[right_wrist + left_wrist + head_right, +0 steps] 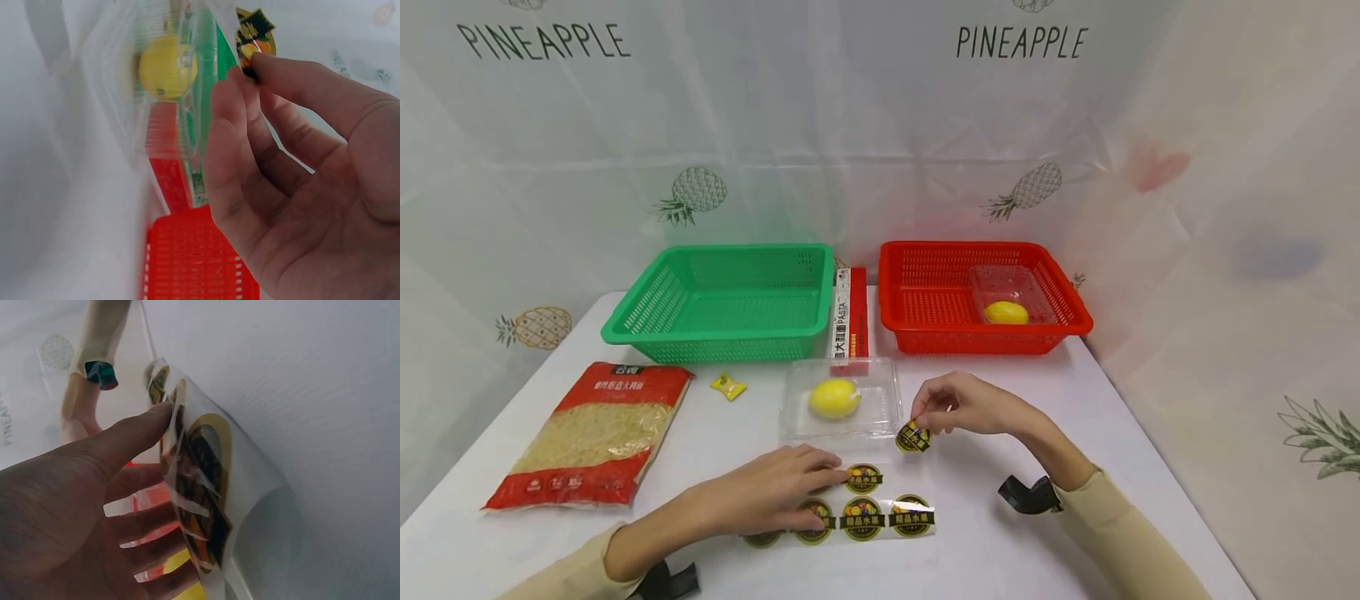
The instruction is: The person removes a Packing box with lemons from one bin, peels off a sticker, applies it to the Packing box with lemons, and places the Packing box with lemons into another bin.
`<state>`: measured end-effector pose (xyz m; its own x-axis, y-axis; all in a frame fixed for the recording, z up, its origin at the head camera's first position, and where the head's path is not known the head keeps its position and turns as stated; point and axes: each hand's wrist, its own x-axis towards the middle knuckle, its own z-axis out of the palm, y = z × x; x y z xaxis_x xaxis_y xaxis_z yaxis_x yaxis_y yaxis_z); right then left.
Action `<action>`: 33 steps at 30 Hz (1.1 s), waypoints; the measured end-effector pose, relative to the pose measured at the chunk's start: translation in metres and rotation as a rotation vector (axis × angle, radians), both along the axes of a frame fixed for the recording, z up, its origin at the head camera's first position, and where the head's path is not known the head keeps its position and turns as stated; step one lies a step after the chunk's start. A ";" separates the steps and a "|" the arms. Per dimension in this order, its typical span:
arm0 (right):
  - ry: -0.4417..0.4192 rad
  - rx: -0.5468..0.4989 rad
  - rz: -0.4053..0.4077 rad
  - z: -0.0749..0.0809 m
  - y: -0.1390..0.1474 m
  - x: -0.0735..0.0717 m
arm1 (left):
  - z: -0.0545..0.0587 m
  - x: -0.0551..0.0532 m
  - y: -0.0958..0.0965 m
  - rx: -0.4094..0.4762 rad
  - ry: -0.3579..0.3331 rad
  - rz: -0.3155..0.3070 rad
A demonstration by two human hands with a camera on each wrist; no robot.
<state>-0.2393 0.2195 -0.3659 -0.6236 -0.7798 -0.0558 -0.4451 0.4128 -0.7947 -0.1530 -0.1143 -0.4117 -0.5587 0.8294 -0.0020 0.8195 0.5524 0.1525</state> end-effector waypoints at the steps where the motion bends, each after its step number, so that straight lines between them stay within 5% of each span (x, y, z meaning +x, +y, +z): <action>1: 0.014 0.002 -0.014 0.002 -0.002 -0.001 | 0.000 0.000 -0.001 0.003 0.006 -0.003; 13: 0.069 -0.077 -0.105 0.014 -0.040 -0.019 | 0.014 -0.004 -0.002 0.142 -0.015 -0.025; 17: 0.083 -0.094 -0.093 0.016 -0.054 -0.024 | 0.027 -0.011 -0.001 0.265 0.026 0.035; 24: 0.102 -0.101 -0.089 0.020 -0.073 -0.032 | 0.042 -0.041 0.002 0.597 0.029 0.213; 33: 0.109 -0.109 -0.038 0.021 -0.092 -0.039 | 0.044 -0.078 0.008 0.769 -0.096 0.285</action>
